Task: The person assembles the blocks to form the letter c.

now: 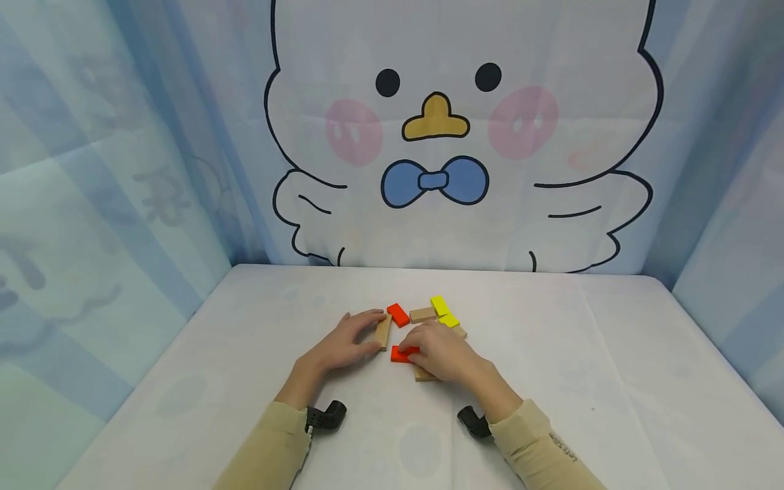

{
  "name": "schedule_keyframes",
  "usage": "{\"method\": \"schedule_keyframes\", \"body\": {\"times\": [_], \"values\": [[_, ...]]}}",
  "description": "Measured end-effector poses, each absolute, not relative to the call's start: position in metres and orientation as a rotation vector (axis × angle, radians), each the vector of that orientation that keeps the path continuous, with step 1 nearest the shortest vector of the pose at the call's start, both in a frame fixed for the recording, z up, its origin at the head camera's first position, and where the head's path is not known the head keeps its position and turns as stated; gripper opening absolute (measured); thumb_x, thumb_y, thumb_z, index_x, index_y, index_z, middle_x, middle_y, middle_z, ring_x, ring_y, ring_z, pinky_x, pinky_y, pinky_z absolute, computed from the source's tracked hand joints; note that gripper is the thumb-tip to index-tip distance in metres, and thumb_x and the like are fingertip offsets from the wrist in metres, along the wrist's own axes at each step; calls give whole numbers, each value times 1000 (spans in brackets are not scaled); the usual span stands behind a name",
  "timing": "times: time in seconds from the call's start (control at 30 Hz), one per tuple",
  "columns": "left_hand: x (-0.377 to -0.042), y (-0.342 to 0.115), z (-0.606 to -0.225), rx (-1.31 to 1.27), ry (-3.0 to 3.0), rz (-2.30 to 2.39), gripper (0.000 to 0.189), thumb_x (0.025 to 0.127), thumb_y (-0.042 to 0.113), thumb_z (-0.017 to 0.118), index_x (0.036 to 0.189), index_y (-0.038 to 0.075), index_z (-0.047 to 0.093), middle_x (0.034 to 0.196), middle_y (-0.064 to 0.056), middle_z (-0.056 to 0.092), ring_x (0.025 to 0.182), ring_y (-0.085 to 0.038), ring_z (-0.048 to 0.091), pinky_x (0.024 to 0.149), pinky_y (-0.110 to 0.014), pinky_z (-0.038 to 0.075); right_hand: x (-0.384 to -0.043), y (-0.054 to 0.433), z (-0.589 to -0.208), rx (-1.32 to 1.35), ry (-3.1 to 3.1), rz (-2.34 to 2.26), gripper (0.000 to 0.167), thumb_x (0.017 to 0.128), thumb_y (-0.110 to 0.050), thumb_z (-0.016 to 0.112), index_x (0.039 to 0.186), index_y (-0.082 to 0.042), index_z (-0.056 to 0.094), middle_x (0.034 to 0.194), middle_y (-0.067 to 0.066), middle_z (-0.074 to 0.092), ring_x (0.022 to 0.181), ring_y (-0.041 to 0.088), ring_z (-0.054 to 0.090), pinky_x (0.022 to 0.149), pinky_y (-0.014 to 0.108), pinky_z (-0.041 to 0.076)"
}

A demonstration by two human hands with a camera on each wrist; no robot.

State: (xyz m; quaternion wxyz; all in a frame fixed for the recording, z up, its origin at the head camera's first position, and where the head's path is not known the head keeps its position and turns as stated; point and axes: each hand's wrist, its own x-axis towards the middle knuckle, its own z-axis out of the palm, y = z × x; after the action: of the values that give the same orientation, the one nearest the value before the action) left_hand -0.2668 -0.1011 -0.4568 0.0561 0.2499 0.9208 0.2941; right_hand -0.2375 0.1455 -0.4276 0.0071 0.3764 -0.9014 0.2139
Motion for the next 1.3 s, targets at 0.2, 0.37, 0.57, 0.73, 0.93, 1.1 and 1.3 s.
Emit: {"method": "schedule_keyframes", "body": {"times": [0.2,0.37,0.57,0.73,0.93,1.1,1.3], "values": [[-267,-100,-456,754,2793,887,60,97,36,59,151,15,47,157,-4,42,147,-21,32,121,-53,5,-237,143,-428,1199,-2823,686,20,90,-9,76,110,-12,78,106,-7,73,109,21,62,98,45,49],[-267,-100,-456,762,2790,888,59,97,36,60,151,14,48,157,-5,42,147,-21,32,121,-53,5,-234,142,-427,1217,-2832,699,19,90,-9,75,109,-12,78,107,-7,72,109,21,61,97,44,49],[-267,-99,-459,761,2792,901,59,97,37,60,151,14,48,156,-5,43,146,-22,33,121,-54,6,-232,139,-427,1244,-2834,713,19,91,-11,75,109,-13,78,107,-6,72,107,21,60,95,42,49],[-266,-100,-460,774,2798,909,59,97,36,61,150,13,49,156,-6,44,145,-23,35,120,-57,7,-231,140,-427,1260,-2841,704,21,90,-14,77,111,-13,78,108,-8,71,106,19,59,94,40,50],[-266,-99,-458,776,2800,910,55,98,31,57,150,12,49,156,-5,44,146,-22,34,120,-57,7,-229,145,-421,1302,-2879,681,26,90,-14,77,115,-11,76,111,-5,70,108,20,58,93,40,50],[-266,-98,-456,784,2798,914,53,99,26,53,150,12,49,156,-4,43,146,-22,34,120,-56,7,-229,147,-419,1311,-2898,672,28,89,-12,77,117,-10,75,112,-4,70,109,20,57,94,41,49],[-268,-98,-458,808,2795,918,54,98,28,54,150,13,49,156,-5,44,146,-22,34,120,-57,7,-229,146,-421,1312,-2889,675,28,90,-13,76,118,-11,75,113,-3,70,111,21,57,95,43,49]]}}
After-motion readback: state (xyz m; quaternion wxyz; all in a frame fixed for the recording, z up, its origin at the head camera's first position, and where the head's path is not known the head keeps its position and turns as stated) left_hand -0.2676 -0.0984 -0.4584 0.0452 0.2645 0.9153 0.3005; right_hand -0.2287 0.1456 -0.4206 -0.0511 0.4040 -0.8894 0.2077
